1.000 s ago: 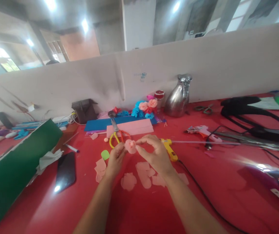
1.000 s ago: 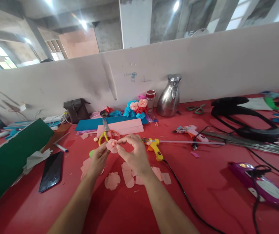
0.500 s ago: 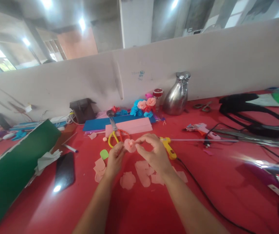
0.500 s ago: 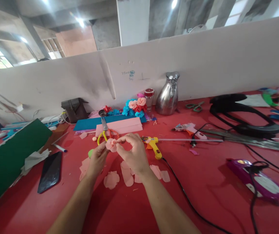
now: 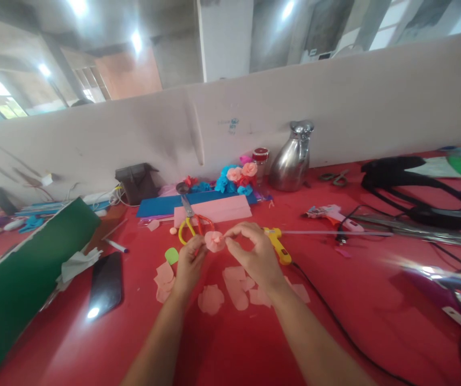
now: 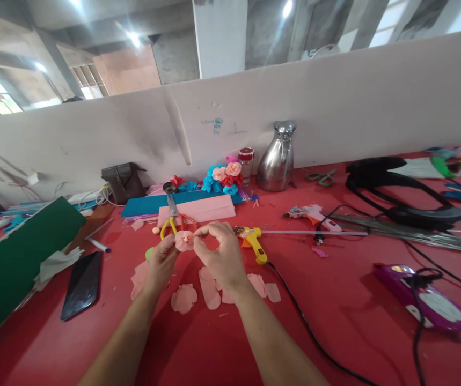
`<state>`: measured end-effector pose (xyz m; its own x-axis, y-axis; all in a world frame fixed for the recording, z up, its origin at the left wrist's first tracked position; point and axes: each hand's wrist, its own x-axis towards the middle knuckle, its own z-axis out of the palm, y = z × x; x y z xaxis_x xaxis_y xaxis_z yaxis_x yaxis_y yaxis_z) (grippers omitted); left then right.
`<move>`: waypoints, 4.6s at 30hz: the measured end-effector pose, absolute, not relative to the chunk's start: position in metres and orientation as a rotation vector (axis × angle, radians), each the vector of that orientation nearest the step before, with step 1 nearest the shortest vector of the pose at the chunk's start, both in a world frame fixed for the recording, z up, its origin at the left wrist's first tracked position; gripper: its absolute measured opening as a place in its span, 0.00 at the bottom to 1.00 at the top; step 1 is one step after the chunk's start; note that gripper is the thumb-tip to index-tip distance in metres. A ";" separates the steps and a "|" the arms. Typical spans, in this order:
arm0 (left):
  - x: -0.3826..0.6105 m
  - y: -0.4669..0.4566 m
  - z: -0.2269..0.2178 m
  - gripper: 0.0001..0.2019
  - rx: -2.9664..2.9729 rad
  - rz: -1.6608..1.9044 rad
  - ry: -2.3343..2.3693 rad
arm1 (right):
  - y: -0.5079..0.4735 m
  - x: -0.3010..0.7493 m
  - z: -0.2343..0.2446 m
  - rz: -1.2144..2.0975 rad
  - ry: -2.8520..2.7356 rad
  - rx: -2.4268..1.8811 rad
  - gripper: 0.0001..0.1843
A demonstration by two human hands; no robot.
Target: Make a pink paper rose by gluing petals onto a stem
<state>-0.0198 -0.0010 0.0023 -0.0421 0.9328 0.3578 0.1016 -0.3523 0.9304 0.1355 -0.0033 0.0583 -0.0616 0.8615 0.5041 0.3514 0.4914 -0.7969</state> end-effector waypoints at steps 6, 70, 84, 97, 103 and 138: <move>-0.020 0.000 0.001 0.08 1.611 1.452 1.134 | -0.004 0.135 0.059 0.584 -1.646 -1.048 0.05; -0.023 -0.008 0.015 0.14 1.594 1.037 0.863 | 0.002 0.168 0.070 0.905 -1.933 -0.864 0.08; -0.027 -0.008 0.014 0.13 1.593 0.947 0.807 | 0.004 0.169 0.070 0.943 -1.944 -0.885 0.07; -0.028 -0.009 0.016 0.13 1.622 0.889 0.772 | 0.003 0.173 0.071 0.940 -2.056 -0.834 0.05; -0.028 -0.010 0.016 0.14 1.612 0.865 0.778 | 0.002 0.173 0.070 0.986 -2.041 -0.792 0.07; -0.028 -0.011 0.023 0.14 1.683 0.846 0.759 | 0.003 0.170 0.068 1.120 -1.990 -0.855 0.04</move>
<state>-0.0281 -0.0106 0.0228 0.5480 0.8204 0.1633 0.0738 -0.2419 0.9675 0.1699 0.0033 0.0682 -0.5455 0.8018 0.2440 0.2076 0.4113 -0.8875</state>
